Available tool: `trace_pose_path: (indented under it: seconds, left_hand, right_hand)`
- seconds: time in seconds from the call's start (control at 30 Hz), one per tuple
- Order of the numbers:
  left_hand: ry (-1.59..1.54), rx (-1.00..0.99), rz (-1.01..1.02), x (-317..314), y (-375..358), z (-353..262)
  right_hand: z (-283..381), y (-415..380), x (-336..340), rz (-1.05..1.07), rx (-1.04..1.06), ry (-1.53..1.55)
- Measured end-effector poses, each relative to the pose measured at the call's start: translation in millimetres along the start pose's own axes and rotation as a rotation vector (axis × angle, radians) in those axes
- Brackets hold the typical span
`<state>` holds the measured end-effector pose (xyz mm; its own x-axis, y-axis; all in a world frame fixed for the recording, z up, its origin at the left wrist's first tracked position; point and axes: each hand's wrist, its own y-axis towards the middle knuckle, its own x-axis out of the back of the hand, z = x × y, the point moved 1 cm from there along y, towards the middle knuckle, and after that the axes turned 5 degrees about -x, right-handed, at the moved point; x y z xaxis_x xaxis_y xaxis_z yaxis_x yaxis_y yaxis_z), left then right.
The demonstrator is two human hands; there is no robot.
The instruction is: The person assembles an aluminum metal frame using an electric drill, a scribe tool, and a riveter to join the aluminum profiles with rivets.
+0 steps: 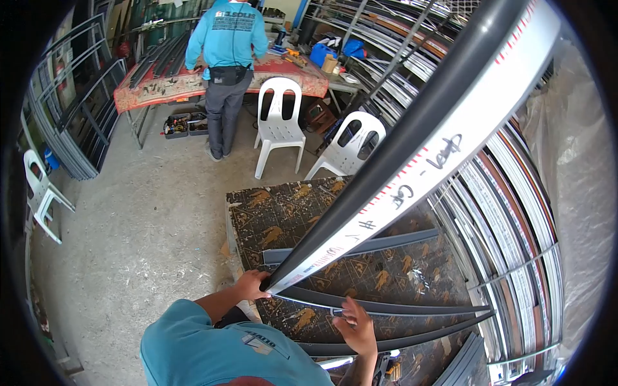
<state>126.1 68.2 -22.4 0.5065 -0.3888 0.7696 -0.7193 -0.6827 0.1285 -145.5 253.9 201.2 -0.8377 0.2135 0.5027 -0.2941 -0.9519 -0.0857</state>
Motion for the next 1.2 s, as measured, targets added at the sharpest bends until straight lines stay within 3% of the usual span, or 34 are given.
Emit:
trace_pose_path:
  seconds: [0.13,0.2,0.27,0.3,0.33,0.37,0.43,0.47,0.53,0.6,0.77,0.87,0.93,1.0,1.07,1.13,1.2]
  left_hand:
    - [-0.011,0.005,-0.029,-11,3,7]
    - [0.007,-0.013,-0.005,-14,5,6]
    - [0.046,-0.024,-0.061,-13,5,5]
    - [0.067,-0.067,0.001,-11,3,6]
    - [-0.007,-0.047,0.000,-9,5,6]
    - [-0.082,-0.032,0.023,-9,7,5]
    - [-0.183,-0.111,0.060,-8,14,-8]
    - [-0.242,-0.133,-0.042,-6,13,-19]
    - [-0.340,0.008,0.037,-9,10,-17]
    - [-0.291,-0.077,-0.028,-25,8,5]
    - [-0.237,-0.079,0.070,-30,14,21]
    - [-0.184,-0.108,0.065,-29,15,18]
    - [-0.135,-0.147,0.021,-30,16,21]
    - [-0.256,-0.127,0.020,-29,16,12]
    - [-0.329,-0.147,0.012,-21,17,-10]
    - [-0.224,-0.209,-0.034,-23,16,-1]
    - [-0.113,-0.241,-0.016,-20,18,0]
  right_hand:
    - [-76,-73,19,-0.230,-0.177,0.004]
    - [-101,-111,26,-0.477,-0.296,-0.066]
    - [-118,-145,33,-0.629,-0.097,-0.376]
    - [-132,-149,38,-0.666,0.252,-0.678]
    - [-155,-171,29,-0.807,-0.249,-0.511]
    - [-166,-185,24,-0.887,-0.310,-0.660]
    - [-161,-228,8,-1.025,-0.579,-0.438]
    - [-183,-248,5,-0.960,-0.717,-0.403]
    - [-191,-268,-9,-1.111,-0.725,-0.410]
    - [-192,-283,-22,-1.172,-0.897,-0.408]
    - [-214,-302,-36,-1.269,-1.124,-0.453]
    - [-227,-307,-46,-1.349,-1.175,-0.329]
    - [-223,-304,-52,-1.362,-1.122,0.114]
    - [-259,-321,-66,-1.307,-1.133,0.097]
    - [-275,-324,-75,-1.299,-1.070,0.205]
    - [-270,-321,-68,-1.199,-0.852,0.510]
    - [-253,-305,-67,-1.202,-0.765,0.841]
